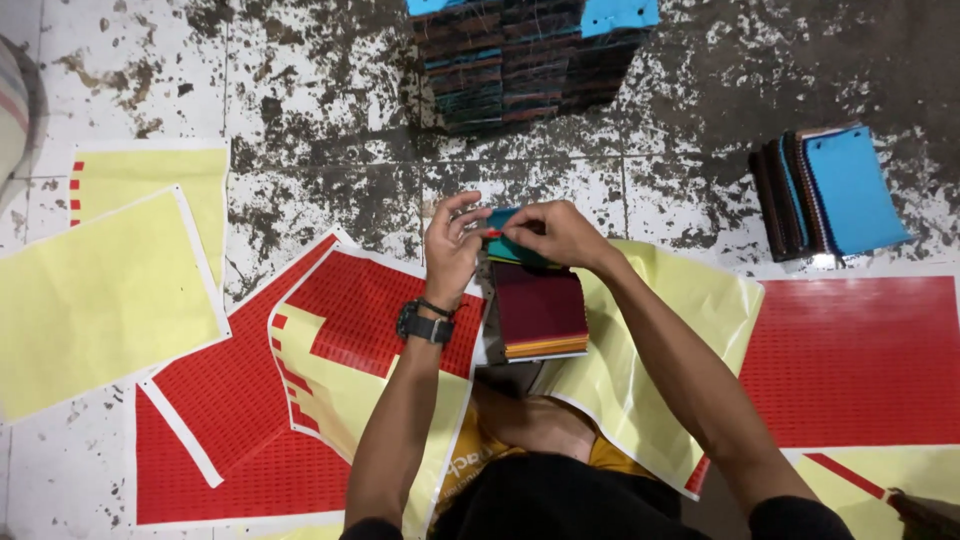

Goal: The person sits on the floor and assembles spiral-bound notebooks by hand. They peel red adhesive strips from yellow backing sheets and apply them to the spines of various colored notebooks, stacking the finished items.

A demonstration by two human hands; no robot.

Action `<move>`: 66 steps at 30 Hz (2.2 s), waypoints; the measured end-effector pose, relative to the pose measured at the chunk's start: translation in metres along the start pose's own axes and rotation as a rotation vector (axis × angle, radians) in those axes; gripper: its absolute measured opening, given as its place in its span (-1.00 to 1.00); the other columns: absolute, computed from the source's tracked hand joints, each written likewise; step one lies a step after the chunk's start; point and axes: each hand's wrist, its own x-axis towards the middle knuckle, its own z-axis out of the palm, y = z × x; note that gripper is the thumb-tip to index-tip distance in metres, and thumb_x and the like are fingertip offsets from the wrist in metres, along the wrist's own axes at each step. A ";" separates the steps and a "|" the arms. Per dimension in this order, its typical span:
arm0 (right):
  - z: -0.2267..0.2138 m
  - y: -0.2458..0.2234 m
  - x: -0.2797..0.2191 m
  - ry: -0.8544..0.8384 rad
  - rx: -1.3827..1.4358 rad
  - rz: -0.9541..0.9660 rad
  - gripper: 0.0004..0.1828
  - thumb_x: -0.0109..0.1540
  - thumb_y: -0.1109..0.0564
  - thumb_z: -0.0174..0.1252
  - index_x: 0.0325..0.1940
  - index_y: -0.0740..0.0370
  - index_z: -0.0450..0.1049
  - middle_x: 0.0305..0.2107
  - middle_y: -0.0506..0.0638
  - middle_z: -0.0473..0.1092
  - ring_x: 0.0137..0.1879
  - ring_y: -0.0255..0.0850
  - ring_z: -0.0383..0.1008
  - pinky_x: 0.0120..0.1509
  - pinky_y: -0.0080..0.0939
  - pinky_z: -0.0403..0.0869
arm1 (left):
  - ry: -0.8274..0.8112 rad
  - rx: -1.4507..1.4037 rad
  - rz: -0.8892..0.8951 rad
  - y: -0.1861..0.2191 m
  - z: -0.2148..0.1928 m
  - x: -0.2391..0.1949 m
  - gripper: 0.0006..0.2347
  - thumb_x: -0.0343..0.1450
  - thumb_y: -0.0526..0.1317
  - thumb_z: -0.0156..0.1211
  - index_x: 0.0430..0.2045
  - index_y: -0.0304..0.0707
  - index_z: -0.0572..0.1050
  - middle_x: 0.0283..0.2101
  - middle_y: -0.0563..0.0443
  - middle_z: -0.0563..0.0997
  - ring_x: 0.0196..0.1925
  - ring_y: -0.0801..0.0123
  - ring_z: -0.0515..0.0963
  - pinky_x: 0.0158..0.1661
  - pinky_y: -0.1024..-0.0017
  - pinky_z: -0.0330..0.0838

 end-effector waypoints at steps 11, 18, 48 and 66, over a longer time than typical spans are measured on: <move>0.018 0.028 0.011 0.042 -0.047 0.060 -0.87 0.24 0.10 0.26 -0.17 0.15 0.63 -0.45 0.09 0.56 -0.24 -0.05 0.60 -0.16 -0.04 0.52 | -0.022 0.315 0.118 0.012 0.010 -0.002 -0.47 0.17 -0.64 -0.11 0.05 -0.32 0.43 0.09 -0.16 0.40 0.25 -0.16 0.42 0.16 0.00 0.48; 0.027 0.048 0.022 0.033 -0.213 0.038 -0.86 0.27 0.07 0.22 -0.19 0.15 0.62 -0.51 0.12 0.55 -0.33 0.05 0.59 -0.30 -0.01 0.51 | 0.037 0.905 0.235 -0.018 -0.018 -0.009 -0.65 0.27 -0.46 -0.05 -0.22 -0.02 0.60 -0.16 0.16 0.43 -0.06 0.17 0.50 0.03 0.19 0.40; 0.028 0.070 0.018 0.552 -0.924 -0.588 -0.85 0.24 0.10 0.28 -0.43 -0.04 0.53 -0.37 -0.19 0.45 -0.22 -0.21 0.47 -0.07 -0.18 0.44 | 0.160 0.655 0.037 -0.008 -0.009 -0.018 -0.64 0.26 -0.50 0.01 -0.19 -0.05 0.61 -0.22 0.04 0.56 -0.19 0.12 0.59 -0.12 0.24 0.48; 0.017 0.033 -0.002 -0.138 0.161 -0.062 -0.83 0.27 0.13 0.29 -0.10 0.23 0.63 -0.33 0.07 0.59 -0.09 -0.21 0.52 0.08 -0.05 0.48 | 0.065 0.511 -0.072 -0.031 0.027 0.019 -0.72 0.57 -0.09 -0.12 -0.12 -0.12 0.60 -0.05 -0.10 0.60 0.13 0.09 0.51 0.27 0.22 0.13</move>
